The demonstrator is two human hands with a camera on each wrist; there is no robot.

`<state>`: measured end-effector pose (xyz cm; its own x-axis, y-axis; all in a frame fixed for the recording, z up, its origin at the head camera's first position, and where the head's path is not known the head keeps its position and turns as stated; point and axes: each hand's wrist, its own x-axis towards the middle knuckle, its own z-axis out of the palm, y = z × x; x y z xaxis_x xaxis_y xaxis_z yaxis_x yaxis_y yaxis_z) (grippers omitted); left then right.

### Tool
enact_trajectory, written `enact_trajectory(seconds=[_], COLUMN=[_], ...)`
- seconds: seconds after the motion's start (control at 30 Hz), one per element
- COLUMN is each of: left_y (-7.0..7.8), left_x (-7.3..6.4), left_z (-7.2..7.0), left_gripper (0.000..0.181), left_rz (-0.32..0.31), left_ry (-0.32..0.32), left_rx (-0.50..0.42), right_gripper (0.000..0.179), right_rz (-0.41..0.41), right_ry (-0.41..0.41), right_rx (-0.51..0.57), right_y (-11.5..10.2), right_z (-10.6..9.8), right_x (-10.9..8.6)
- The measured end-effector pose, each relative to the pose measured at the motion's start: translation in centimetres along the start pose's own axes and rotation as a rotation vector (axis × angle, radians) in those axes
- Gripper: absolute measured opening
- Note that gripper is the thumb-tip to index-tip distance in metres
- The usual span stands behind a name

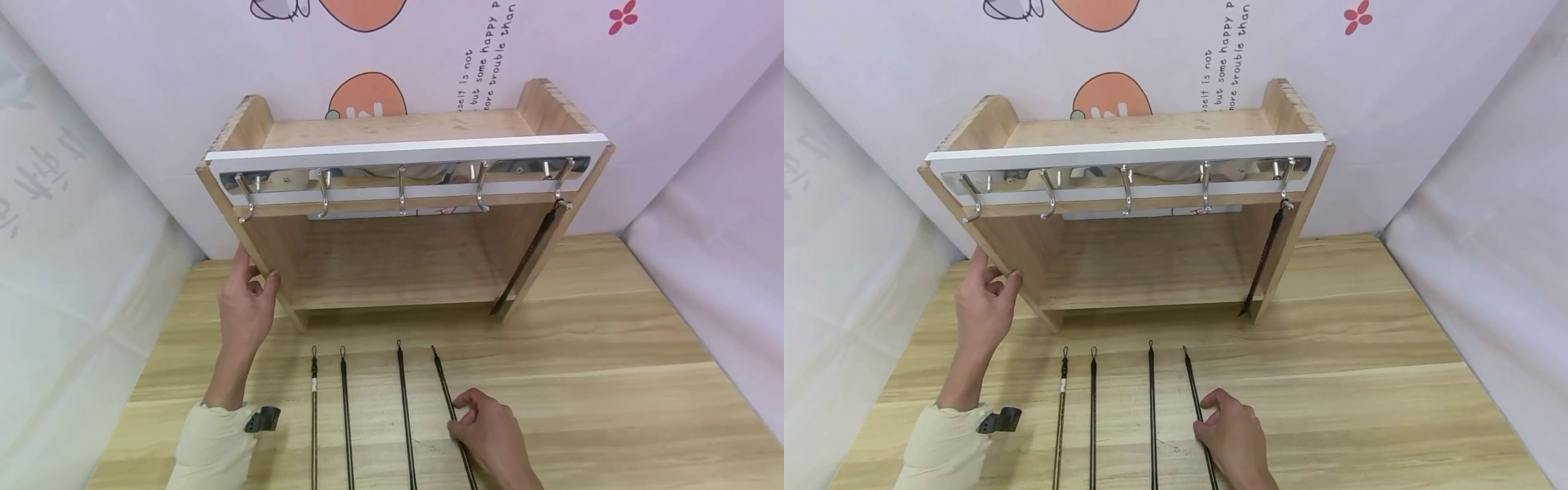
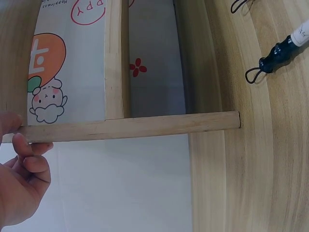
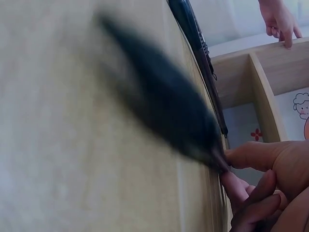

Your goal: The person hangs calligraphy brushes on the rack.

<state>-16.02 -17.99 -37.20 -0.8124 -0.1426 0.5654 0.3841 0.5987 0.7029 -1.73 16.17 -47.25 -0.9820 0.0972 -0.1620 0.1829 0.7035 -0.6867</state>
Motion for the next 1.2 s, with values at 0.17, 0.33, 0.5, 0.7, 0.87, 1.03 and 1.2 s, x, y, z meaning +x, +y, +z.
enact_trajectory(seconds=[0.17, 0.33, 0.5, 0.7, 0.87, 1.03, 1.2], left_y=[0.0, 0.1, 0.1, 0.1, 0.1, 0.0, 0.0], left_x=[0.0, -0.1, -0.1, 0.0, 0.0, 0.0, 0.0], left_z=[0.0, 0.0, 0.0, 0.0, 0.0, 0.0, 0.1], left_gripper=[0.060, 0.061, 0.061, 0.061, 0.062, 0.062, 0.063], left_rz=[-0.009, -0.011, -0.007, -0.012, -0.006, -0.003, -0.001], left_ry=[0.000, -0.001, -0.002, 0.000, 0.003, 0.006, 0.008], left_rx=[0.000, 0.010, 0.013, 0.007, 0.006, 0.003, -0.005], right_gripper=[0.025, 0.027, 0.026, 0.024, 0.023, 0.017, 0.013], right_rz=[-0.004, 0.012, 0.011, -0.013, -0.012, -0.014, -0.075], right_ry=[0.008, 0.017, 0.048, 0.066, 0.057, 0.083, 0.151], right_rx=[-0.012, 0.000, 0.018, 0.046, 0.068, 0.079, 0.051], right_y=[0.1, 0.0, -0.2, -0.6, -1.4, -2.4, -3.4], right_z=[-0.1, -0.2, -0.6, -1.3, -2.2, -3.3, -4.2], right_x=[0.2, 0.1, -0.2, -0.4, -0.6, -1.0, -1.5])
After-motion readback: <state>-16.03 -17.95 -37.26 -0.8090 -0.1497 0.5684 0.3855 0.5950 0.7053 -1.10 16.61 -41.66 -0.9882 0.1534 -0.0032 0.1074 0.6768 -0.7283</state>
